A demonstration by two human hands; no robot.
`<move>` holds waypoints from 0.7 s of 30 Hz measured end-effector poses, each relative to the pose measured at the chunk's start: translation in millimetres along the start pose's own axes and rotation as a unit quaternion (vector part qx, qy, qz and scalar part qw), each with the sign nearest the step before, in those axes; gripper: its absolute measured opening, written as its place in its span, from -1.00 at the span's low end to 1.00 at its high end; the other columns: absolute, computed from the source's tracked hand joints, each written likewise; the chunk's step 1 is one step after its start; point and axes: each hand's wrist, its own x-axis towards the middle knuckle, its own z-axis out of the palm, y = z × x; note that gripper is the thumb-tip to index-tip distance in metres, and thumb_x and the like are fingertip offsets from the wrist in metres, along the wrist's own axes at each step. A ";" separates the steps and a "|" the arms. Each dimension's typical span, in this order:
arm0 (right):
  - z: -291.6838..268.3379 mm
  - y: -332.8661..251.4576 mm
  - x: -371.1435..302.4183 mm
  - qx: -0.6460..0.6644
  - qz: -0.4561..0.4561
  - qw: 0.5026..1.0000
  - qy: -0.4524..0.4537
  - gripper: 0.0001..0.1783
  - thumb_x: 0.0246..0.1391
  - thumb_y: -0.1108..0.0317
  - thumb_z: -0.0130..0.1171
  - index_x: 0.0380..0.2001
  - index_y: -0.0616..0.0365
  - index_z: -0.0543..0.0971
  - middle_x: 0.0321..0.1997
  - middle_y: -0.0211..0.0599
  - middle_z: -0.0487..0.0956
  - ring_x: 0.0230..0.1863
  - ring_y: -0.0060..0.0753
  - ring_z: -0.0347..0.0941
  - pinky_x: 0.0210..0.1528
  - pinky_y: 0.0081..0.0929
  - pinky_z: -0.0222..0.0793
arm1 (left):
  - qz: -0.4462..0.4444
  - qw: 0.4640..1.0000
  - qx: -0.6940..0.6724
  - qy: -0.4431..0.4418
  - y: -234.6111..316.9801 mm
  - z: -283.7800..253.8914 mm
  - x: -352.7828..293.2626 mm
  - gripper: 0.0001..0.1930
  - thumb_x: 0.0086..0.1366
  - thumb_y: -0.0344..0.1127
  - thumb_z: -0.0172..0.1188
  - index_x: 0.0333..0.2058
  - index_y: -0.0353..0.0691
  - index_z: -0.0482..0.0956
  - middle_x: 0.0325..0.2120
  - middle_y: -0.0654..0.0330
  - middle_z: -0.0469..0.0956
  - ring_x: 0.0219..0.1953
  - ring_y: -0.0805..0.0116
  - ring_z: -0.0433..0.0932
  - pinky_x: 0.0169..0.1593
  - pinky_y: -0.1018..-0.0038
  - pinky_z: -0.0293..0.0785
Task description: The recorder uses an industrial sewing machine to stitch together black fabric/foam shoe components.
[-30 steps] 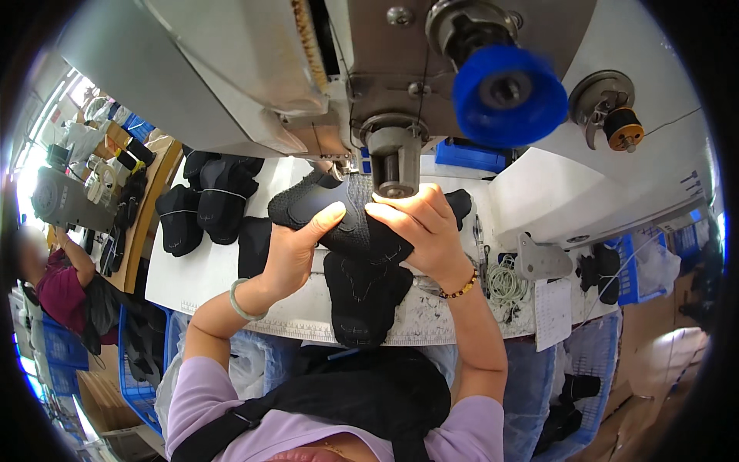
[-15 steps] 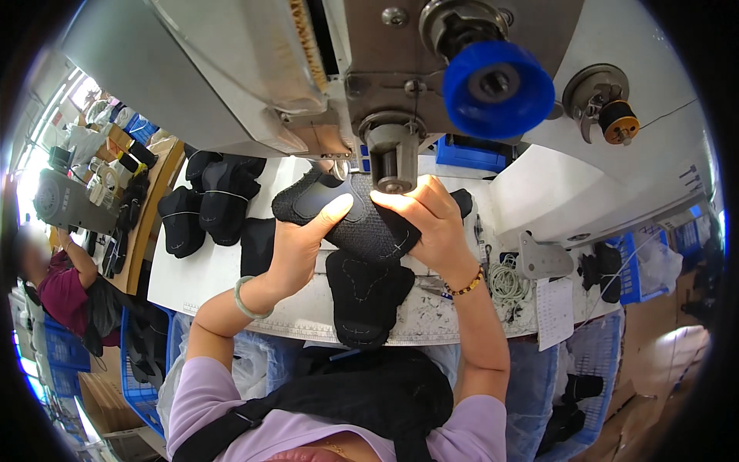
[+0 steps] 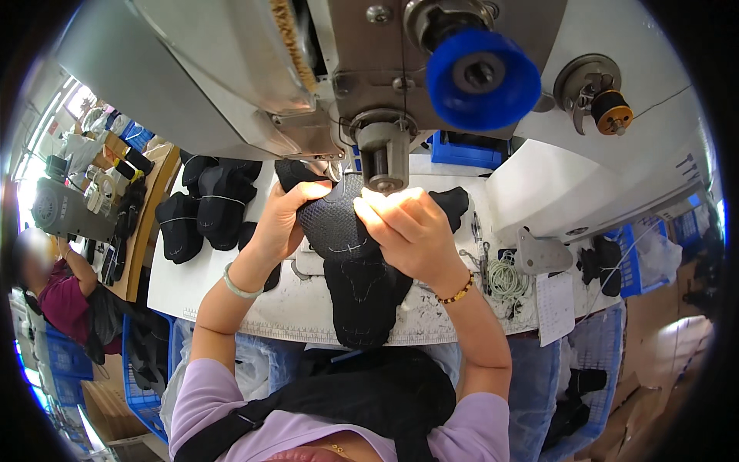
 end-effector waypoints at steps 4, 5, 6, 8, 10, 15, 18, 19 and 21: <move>3.5 -0.7 1.4 -0.015 0.008 1.000 0.011 -0.61 -0.27 0.53 0.17 -0.22 0.14 0.58 -0.21 -0.49 0.50 -0.32 -0.50 0.40 -0.25 -0.45 0.34 | -0.015 1.000 -0.009 0.015 -0.3 -2.8 3.1 -0.84 0.20 -0.48 0.08 -0.23 -0.34 0.48 -0.32 0.18 0.55 -0.27 0.43 0.54 -0.16 0.51 0.48; 3.8 -0.6 1.7 -0.019 0.010 1.000 0.014 -0.61 -0.26 0.53 0.17 -0.22 0.14 0.58 -0.21 -0.49 0.50 -0.33 -0.51 0.40 -0.25 -0.46 0.34 | -0.013 1.000 -0.004 0.007 -1.2 -4.0 3.8 -0.84 0.21 -0.48 0.08 -0.23 -0.36 0.50 -0.32 0.16 0.56 -0.26 0.43 0.54 -0.15 0.50 0.48; 4.1 -1.5 1.4 -0.019 0.011 1.000 0.013 -0.61 -0.26 0.53 0.17 -0.22 0.14 0.58 -0.21 -0.49 0.50 -0.33 -0.51 0.40 -0.25 -0.46 0.34 | -0.015 1.000 -0.004 0.007 -0.8 -4.4 4.0 -0.84 0.21 -0.48 0.08 -0.23 -0.36 0.50 -0.32 0.16 0.56 -0.26 0.43 0.54 -0.15 0.50 0.48; 5.2 -2.3 1.8 -0.036 0.013 0.999 0.015 -0.61 -0.28 0.53 0.18 -0.23 0.13 0.59 -0.22 -0.51 0.51 -0.33 -0.53 0.38 -0.25 -0.46 0.33 | -0.021 1.000 -0.002 0.006 1.4 -4.9 4.2 -0.85 0.22 -0.48 0.07 -0.24 -0.39 0.52 -0.29 0.13 0.56 -0.23 0.42 0.54 -0.13 0.49 0.47; 5.9 -2.6 0.1 -0.042 0.016 0.999 0.015 -0.61 -0.28 0.54 0.18 -0.23 0.12 0.59 -0.22 -0.51 0.52 -0.33 -0.52 0.38 -0.24 -0.46 0.32 | -0.018 1.000 -0.007 0.005 1.2 -7.0 4.0 -0.83 0.24 -0.46 0.07 -0.22 -0.40 0.52 -0.29 0.14 0.56 -0.22 0.43 0.54 -0.09 0.50 0.46; 7.2 -1.7 0.6 -0.047 0.019 0.998 0.038 -0.62 -0.29 0.54 0.17 -0.26 0.10 0.59 -0.21 -0.53 0.53 -0.31 -0.50 0.37 -0.18 -0.43 0.31 | -0.017 1.000 -0.018 0.001 -1.2 -8.5 6.0 -0.82 0.27 -0.45 0.07 -0.20 -0.43 0.52 -0.27 0.11 0.56 -0.20 0.42 0.53 -0.02 0.49 0.44; 6.0 -2.3 -1.8 -0.050 0.016 0.998 0.035 -0.62 -0.31 0.53 0.17 -0.26 0.11 0.58 -0.18 -0.51 0.53 -0.25 -0.46 0.39 -0.13 -0.40 0.32 | -0.019 1.000 -0.001 0.007 -0.3 -7.8 2.9 -0.80 0.26 -0.44 0.07 -0.18 -0.43 0.51 -0.26 0.12 0.56 -0.18 0.43 0.53 -0.03 0.51 0.44; 5.8 -2.7 -2.2 -0.029 0.020 0.999 0.031 -0.61 -0.31 0.52 0.17 -0.26 0.11 0.58 -0.17 -0.47 0.53 -0.22 -0.43 0.39 -0.10 -0.40 0.32 | -0.007 1.000 -0.005 0.016 -0.7 -8.5 2.3 -0.80 0.26 -0.44 0.07 -0.18 -0.43 0.51 -0.27 0.12 0.56 -0.19 0.44 0.53 -0.04 0.51 0.45; 6.1 -2.2 -2.6 -0.007 0.026 0.999 0.027 -0.61 -0.31 0.51 0.17 -0.25 0.12 0.58 -0.16 -0.44 0.53 -0.19 -0.39 0.40 -0.08 -0.39 0.32 | 0.004 1.000 -0.008 0.026 -0.4 -7.5 1.4 -0.79 0.27 -0.44 0.07 -0.17 -0.43 0.50 -0.27 0.13 0.56 -0.20 0.44 0.53 -0.06 0.51 0.46</move>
